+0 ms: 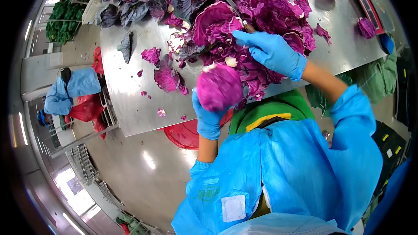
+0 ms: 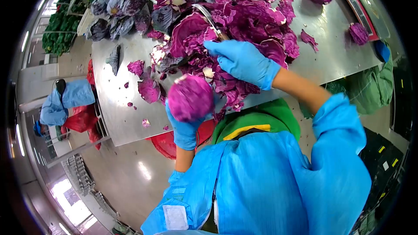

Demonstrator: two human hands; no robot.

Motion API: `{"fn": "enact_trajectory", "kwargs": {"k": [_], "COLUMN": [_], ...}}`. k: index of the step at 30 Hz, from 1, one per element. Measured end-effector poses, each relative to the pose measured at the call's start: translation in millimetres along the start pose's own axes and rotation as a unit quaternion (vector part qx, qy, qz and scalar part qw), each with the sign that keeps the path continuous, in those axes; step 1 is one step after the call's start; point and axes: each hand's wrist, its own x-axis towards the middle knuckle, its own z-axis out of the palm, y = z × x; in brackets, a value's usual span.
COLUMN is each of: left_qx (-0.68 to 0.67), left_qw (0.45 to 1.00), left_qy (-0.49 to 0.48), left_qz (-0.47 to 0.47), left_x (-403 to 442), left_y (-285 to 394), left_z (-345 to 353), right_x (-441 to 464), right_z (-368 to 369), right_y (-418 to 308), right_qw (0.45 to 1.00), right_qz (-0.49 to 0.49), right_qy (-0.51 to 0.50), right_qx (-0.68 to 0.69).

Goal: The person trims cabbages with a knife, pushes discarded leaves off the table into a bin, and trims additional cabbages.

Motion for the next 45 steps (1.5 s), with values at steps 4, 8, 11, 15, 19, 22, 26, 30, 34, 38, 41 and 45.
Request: {"fn": "enact_trajectory", "kwargs": {"k": [4,8,11,15,19,22,26,30,34,38,41,45], "left_qx": [0.001,0.124,0.177,0.118,0.016,-0.046,-0.319,-0.479,-0.332,-0.25,-0.182,-0.049], "left_qw": [0.999,0.985,0.96,0.96,0.977,0.98,0.943,0.867,0.929,0.936,0.972,0.961], "left_qy": [0.045,0.09,0.134,0.137,0.085,0.068,-0.042,-0.137,-0.161,-0.238,0.019,0.112], "left_qz": [0.004,0.075,0.173,0.214,0.196,0.182,0.088,-0.015,0.024,0.07,0.144,0.248], "left_x": [1.2,-6.0,4.3,17.6,1.7,-4.6,1.9,6.8,3.3,10.2,2.1,-3.7], "left_y": [10.2,1.4,-5.5,-5.0,-1.0,6.5,7.2,2.6,-3.8,1.4,6.8,10.4], "left_z": [50.0,52.3,48.4,28.9,31.9,27.5,0.2,8.3,8.4,-9.8,-4.3,0.1], "right_x": [-12.0,-5.3,-2.5,2.5,-2.2,1.7,5.3,26.9,43.6,69.2,68.8,57.2], "right_z": [39.3,69.1,73.3,92.7,80.3,84.4,65.6,27.8,16.9,22.3,23.0,15.0], "right_y": [-11.3,-16.3,-26.6,-18.2,-39.1,-49.4,-58.3,-15.3,2.7,18.2,56.7,43.8], "right_qw": [0.93,0.899,0.912,0.93,0.922,0.956,0.978,0.942,0.919,0.909,0.9,0.91], "right_qz": [0.082,0.051,0.08,0.047,0.054,-0.051,-0.054,-0.121,0.042,0.043,-0.05,-0.002], "right_qy": [-0.07,-0.002,-0.04,-0.013,-0.038,-0.036,0.019,0.255,0.166,0.11,0.128,0.086], "right_qx": [0.351,0.435,0.401,0.365,0.382,0.287,0.199,-0.18,-0.356,-0.401,-0.414,-0.406]}}
